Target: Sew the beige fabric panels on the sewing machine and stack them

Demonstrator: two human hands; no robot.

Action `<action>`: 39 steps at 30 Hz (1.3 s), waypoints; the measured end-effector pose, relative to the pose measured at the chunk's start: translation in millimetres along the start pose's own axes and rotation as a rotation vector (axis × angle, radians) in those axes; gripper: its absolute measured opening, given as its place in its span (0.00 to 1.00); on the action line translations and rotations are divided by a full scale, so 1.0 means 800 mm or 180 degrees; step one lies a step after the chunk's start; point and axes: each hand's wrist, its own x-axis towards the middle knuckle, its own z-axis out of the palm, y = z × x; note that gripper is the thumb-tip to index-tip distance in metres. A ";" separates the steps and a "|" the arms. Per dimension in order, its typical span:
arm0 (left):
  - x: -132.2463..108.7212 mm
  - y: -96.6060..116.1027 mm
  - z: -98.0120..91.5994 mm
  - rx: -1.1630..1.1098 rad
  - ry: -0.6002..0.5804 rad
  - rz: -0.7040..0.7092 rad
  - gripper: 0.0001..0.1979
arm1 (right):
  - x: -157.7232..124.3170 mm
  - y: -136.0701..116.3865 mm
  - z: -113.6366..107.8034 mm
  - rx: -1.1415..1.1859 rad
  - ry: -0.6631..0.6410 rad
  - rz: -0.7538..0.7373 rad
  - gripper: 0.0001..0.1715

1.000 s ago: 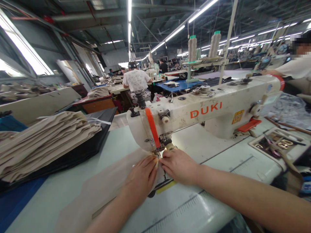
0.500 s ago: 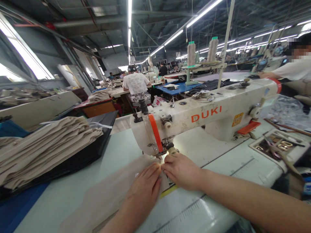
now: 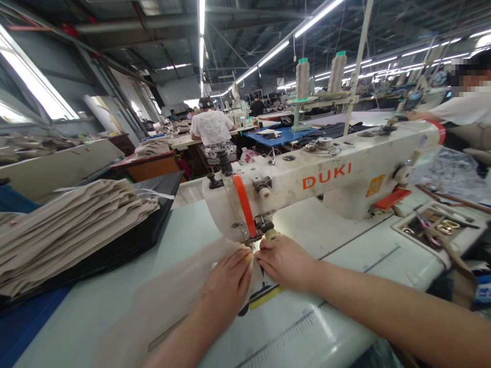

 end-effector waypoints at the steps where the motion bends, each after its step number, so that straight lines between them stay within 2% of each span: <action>1: -0.002 0.001 0.000 -0.0013 -0.0010 -0.0003 0.17 | -0.001 -0.001 -0.001 -0.0009 -0.0005 -0.0032 0.16; 31: -0.008 0.001 -0.001 0.0040 -0.0056 0.0061 0.17 | -0.005 -0.001 0.002 -0.0097 0.0089 -0.0237 0.14; 39: 0.005 -0.012 0.005 0.0095 -0.0208 -0.0170 0.16 | -0.005 -0.002 0.004 -0.0056 0.0125 -0.0208 0.14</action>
